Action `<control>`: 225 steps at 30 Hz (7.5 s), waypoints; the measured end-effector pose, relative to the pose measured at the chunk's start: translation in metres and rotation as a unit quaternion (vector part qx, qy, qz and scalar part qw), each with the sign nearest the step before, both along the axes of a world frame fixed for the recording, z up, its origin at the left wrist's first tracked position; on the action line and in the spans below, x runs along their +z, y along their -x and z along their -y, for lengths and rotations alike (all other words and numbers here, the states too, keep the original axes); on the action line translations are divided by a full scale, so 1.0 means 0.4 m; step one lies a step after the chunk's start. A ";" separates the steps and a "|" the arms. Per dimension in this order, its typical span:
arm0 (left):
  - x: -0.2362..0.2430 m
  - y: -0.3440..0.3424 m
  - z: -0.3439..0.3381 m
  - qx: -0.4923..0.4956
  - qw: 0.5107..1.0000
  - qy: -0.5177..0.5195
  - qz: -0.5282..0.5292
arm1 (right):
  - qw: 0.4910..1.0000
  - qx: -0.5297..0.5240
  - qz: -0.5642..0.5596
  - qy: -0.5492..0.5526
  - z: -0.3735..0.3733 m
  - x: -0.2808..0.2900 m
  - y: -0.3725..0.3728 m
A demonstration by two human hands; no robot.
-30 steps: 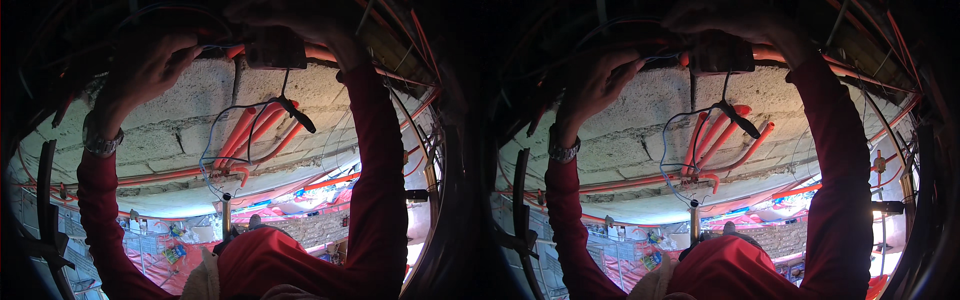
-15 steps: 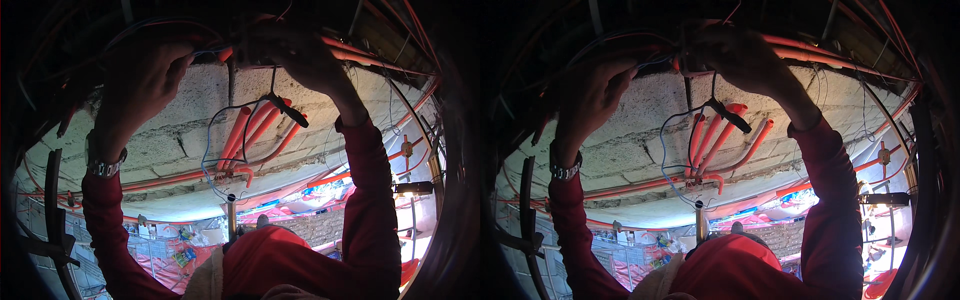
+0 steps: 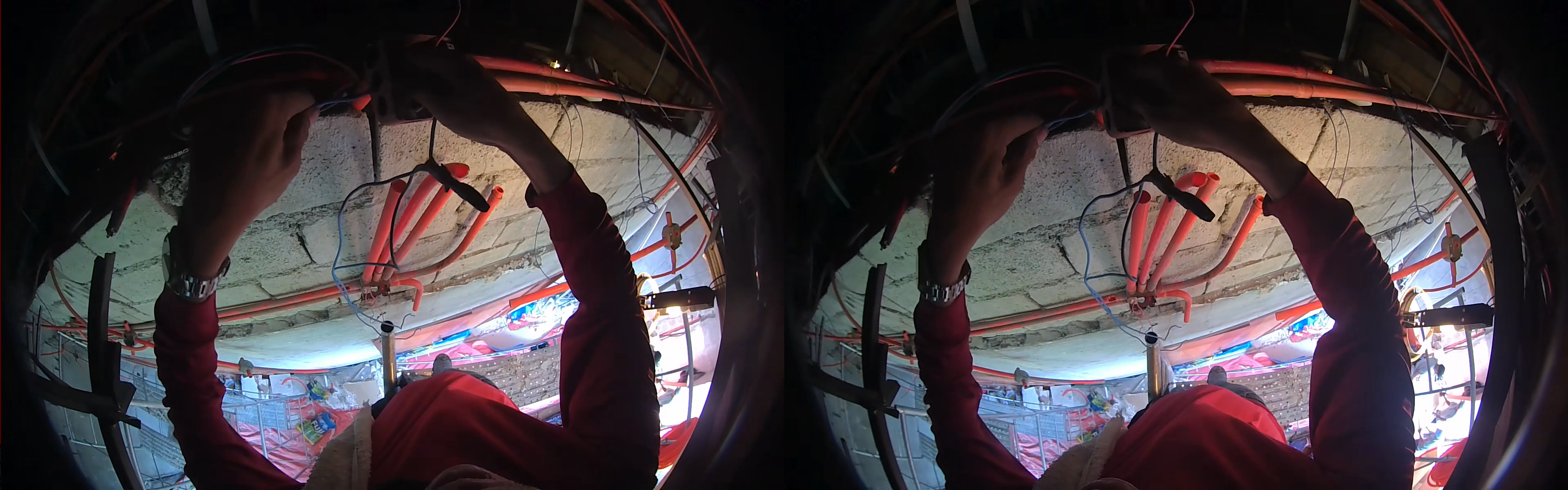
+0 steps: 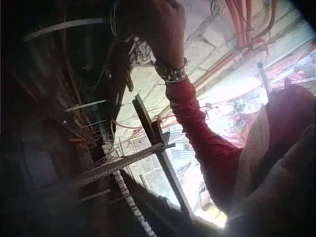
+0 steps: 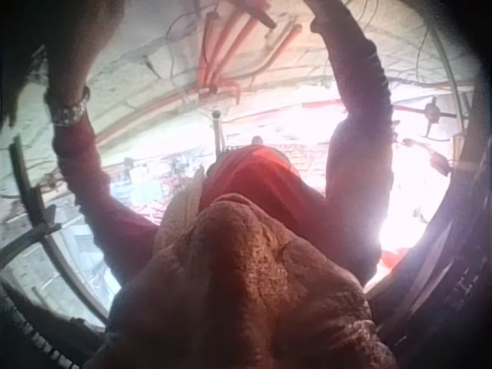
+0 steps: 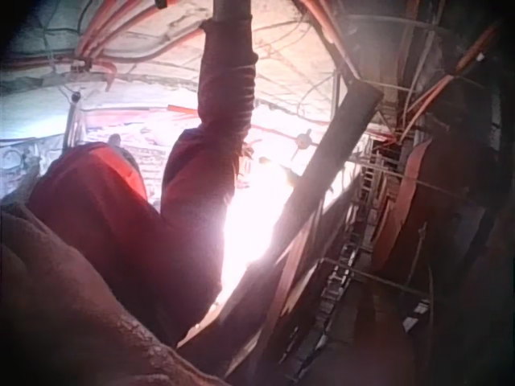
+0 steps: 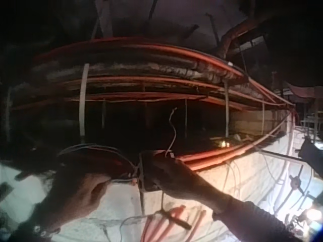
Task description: The person works on electrical wires inside a junction box and red conduits in a ceiling, using a tool to strip and adjust the wires.
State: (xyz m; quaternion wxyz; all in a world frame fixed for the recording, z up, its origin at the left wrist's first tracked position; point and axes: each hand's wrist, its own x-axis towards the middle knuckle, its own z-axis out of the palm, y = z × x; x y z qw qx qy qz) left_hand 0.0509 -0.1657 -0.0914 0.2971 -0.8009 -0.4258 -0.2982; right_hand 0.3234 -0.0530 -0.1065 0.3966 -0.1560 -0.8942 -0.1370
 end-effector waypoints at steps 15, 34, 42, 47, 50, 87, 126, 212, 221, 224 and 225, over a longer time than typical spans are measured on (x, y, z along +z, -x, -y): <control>-0.007 -0.035 -0.028 -0.072 0.995 -0.064 -0.037 | 0.998 0.050 -0.036 -0.006 0.019 -0.036 -0.005; -0.032 -0.066 -0.018 -0.073 0.993 -0.087 -0.037 | 0.946 0.168 -0.108 0.255 0.050 -0.019 0.011; -0.025 -0.098 -0.068 -0.075 0.997 0.022 0.001 | 0.996 0.060 -0.065 0.015 0.086 0.018 -0.006; -0.063 -0.080 -0.089 -0.139 0.986 0.018 0.089 | 0.991 -0.054 -0.057 -0.105 0.125 0.039 -0.013; -0.044 -0.086 -0.050 -0.048 0.998 -0.027 -0.017 | 0.988 -0.033 -0.037 -0.149 0.064 0.036 -0.081; -0.026 0.033 -0.334 -0.265 0.921 0.252 0.130 | 0.979 -0.127 -0.150 -0.051 0.158 -0.056 0.042; 0.043 0.093 -0.448 -0.098 0.955 0.264 0.089 | 0.970 -0.198 0.098 -0.096 0.119 -0.016 -0.110; 0.104 0.093 -0.255 -0.221 0.960 0.056 0.160 | 0.752 0.378 -0.200 0.501 -0.121 -0.085 0.061; 0.113 0.115 -0.269 -0.225 0.962 0.099 0.122 | 0.807 0.336 -0.221 0.433 -0.121 -0.119 0.097; 0.146 0.067 -0.311 -0.311 0.936 0.138 0.095 | 0.934 0.117 -0.177 0.288 -0.071 -0.089 0.052; 0.136 0.076 -0.295 -0.271 0.944 0.153 0.109 | 0.958 0.050 -0.155 0.236 -0.081 -0.099 0.080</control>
